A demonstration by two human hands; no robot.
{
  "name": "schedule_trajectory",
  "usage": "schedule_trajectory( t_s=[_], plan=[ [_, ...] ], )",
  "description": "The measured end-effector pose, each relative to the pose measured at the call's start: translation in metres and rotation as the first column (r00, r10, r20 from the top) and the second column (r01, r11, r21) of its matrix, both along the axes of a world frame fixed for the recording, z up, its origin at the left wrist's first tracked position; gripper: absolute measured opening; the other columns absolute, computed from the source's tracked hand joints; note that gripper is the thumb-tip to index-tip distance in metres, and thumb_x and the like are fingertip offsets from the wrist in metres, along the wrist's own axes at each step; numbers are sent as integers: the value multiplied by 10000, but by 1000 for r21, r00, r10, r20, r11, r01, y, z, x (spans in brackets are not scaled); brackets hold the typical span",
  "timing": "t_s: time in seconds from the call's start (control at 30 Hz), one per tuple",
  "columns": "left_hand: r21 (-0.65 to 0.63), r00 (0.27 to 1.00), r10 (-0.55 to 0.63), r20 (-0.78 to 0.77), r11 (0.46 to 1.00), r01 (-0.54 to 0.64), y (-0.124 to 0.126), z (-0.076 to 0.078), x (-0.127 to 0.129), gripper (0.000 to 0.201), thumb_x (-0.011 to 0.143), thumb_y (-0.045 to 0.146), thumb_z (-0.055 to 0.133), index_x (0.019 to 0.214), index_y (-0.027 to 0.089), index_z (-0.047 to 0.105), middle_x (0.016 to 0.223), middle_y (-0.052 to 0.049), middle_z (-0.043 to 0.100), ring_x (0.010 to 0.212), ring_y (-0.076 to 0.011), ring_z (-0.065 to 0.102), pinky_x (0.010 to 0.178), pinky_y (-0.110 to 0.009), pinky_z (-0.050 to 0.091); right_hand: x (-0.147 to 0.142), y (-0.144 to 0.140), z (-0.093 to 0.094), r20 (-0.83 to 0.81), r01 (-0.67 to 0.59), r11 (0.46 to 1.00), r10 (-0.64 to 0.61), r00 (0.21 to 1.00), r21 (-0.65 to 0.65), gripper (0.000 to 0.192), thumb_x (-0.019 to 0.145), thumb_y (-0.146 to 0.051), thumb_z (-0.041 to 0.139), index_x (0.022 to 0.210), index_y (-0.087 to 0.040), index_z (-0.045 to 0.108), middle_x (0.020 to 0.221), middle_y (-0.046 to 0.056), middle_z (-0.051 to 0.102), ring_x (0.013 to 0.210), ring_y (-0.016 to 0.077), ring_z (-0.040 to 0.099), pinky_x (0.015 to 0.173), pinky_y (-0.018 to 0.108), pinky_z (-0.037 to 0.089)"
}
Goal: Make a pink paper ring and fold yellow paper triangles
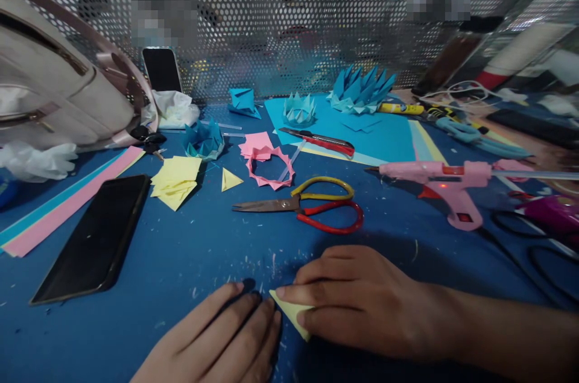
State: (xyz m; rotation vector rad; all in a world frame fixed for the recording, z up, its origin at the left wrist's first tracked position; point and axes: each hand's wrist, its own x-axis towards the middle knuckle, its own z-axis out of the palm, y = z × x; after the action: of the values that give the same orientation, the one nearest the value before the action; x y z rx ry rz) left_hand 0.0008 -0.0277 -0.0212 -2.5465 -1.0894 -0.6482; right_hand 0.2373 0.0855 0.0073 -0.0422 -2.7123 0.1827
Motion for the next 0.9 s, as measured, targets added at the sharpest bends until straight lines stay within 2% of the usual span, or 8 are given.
schedule_trajectory(
  t_s=[0.17, 0.33, 0.53, 0.9],
  plan=[
    [-8, 997, 25, 78, 1000, -25, -1, 1, 3, 358, 1071, 175, 389, 1020, 207, 742, 1045, 81, 772, 976, -81, 704, 1245, -291, 225, 1, 1, 0, 16, -22, 1000, 21, 1000, 10, 270, 1044, -195, 450, 961, -196, 707, 1196, -5, 725, 1005, 126, 654, 699, 291, 488],
    [20, 994, 37, 107, 999, -39, -1, 3, 5, 341, 1065, 185, 401, 1043, 189, 741, 1042, 43, 776, 990, -83, 709, 1165, -243, 392, -1, 2, 1, 21, -28, 1000, 28, 999, 4, 258, 1042, -218, 468, 961, -179, 710, 1136, 7, 740, 972, 118, 659, 670, 288, 504],
    [50, 998, 54, 43, 997, -56, 1, 4, 5, 392, 1079, 201, 357, 1006, 176, 741, 1052, 38, 775, 976, -79, 701, 1262, -299, 180, 0, 1, 0, 4, -33, 999, 33, 999, 36, 252, 1034, -220, 492, 925, -200, 718, 1108, 1, 740, 985, 119, 651, 655, 290, 493],
    [4, 998, 49, 40, 999, -49, -1, 3, 5, 356, 1080, 228, 375, 1074, 170, 726, 1141, 43, 753, 1033, -109, 675, 1257, -311, 185, -2, 5, 1, 19, -66, 998, 66, 998, -2, 228, 1023, -223, 523, 901, -198, 714, 1123, -11, 749, 990, 120, 670, 647, 292, 495]
  ],
)
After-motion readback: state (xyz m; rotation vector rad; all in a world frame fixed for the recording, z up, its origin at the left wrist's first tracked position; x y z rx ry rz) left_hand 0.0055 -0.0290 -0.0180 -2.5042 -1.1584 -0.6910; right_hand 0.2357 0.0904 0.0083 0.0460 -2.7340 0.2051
